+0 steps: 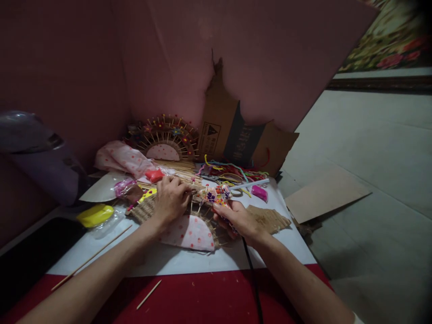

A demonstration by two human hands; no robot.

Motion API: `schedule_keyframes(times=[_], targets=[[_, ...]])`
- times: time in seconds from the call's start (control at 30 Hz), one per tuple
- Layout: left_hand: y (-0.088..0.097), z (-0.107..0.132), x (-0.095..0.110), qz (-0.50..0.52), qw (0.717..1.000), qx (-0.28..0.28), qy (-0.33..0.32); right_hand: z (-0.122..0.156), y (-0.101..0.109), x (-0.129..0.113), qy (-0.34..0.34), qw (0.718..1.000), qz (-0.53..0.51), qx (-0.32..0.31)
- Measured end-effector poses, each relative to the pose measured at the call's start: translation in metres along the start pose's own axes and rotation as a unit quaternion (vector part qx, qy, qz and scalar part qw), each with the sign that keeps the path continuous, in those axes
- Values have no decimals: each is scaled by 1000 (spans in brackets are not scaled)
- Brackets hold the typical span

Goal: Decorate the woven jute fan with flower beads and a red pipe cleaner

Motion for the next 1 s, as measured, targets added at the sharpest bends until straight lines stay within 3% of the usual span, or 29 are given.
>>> schedule_keyframes(times=[1.0], targets=[[0, 1, -4, 30, 999, -11, 42, -5, -7, -5, 4, 994, 97, 49]])
Point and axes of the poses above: each hand's wrist, its own z-axis away from the middle knuckle, its own y-axis out of the back of the hand, x = y × z, the point moved 6 cm from there along -z, towards the middle knuckle, and after that the axes turned 10 degrees about z, right-handed, at the moved point
